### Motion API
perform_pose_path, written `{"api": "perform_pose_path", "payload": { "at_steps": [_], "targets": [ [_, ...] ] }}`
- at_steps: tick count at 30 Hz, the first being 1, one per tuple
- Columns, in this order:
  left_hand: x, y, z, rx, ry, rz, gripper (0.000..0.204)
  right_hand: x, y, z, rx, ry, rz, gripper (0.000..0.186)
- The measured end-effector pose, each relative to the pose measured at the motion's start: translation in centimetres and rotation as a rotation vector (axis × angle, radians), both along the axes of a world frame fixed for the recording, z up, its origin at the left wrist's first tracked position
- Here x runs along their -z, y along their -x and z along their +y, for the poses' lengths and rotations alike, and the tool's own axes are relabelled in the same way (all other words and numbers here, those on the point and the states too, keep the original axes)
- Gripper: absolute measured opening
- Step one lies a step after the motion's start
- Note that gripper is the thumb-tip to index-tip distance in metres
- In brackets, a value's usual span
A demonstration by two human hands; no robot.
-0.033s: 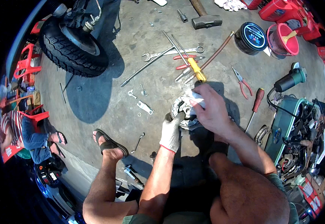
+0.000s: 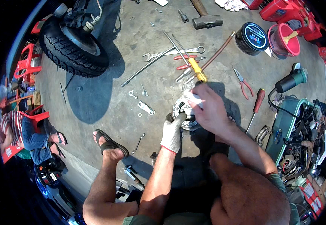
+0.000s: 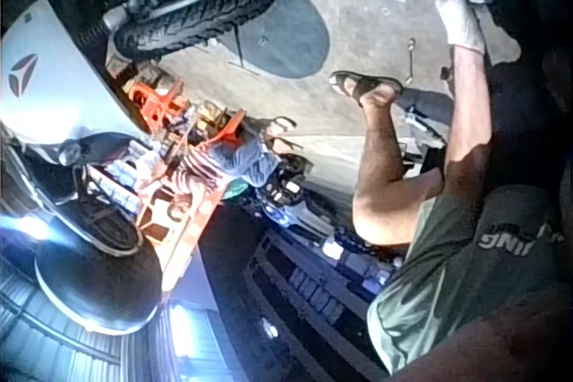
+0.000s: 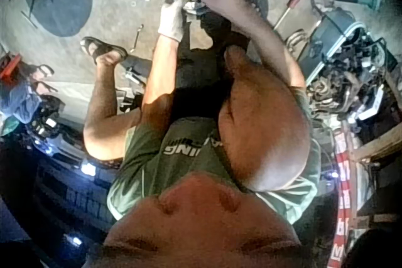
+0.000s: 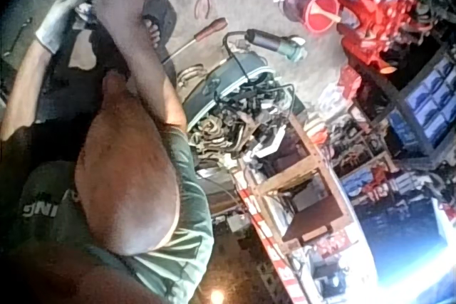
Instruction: The person cleans and assembles motorcycle brake components by hand, applying grease and attaching a brake shoe to the hub before pointing at the wheel assembly.
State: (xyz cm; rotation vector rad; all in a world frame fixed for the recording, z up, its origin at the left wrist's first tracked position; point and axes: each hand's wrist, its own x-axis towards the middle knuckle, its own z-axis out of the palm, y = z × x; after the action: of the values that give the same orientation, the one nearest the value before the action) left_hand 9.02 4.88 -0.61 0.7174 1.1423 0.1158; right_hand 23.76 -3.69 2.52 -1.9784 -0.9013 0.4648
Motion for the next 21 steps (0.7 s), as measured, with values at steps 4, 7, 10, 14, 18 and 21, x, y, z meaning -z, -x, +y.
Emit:
{"api": "perform_pose_path", "payload": {
  "at_steps": [4, 7, 10, 14, 18, 21],
  "targets": [
    [0.7, 0.0, -0.4, 0.109, -0.144, 0.071, 0.035, 2.2, 1.6, 1.2, -0.188, -0.021, -0.143, 0.018],
    [2.5, 1.1, -0.2, 0.051, -0.116, 0.013, 0.034, 1.8, 1.6, 0.4, -0.234, -0.051, -0.053, 0.019],
    [1.4, 1.1, 0.8, -0.037, 0.058, -0.112, 0.034, 0.3, -0.4, -1.6, 0.076, -0.183, 0.272, 0.02],
    [2.7, 2.6, 2.1, -0.154, 0.316, -0.294, 0.036, 1.6, -3.7, -5.4, 0.424, -0.176, 0.411, 0.02],
    [3.9, 3.6, 2.4, -0.199, 0.446, -0.347, 0.036, 4.8, -4.0, -8.7, 0.458, -0.177, 0.626, 0.014],
    [4.5, 4.1, 2.3, -0.149, 0.528, -0.463, 0.037, 5.0, -3.3, -9.3, 0.472, -0.085, 0.686, 0.021]
  ]
}}
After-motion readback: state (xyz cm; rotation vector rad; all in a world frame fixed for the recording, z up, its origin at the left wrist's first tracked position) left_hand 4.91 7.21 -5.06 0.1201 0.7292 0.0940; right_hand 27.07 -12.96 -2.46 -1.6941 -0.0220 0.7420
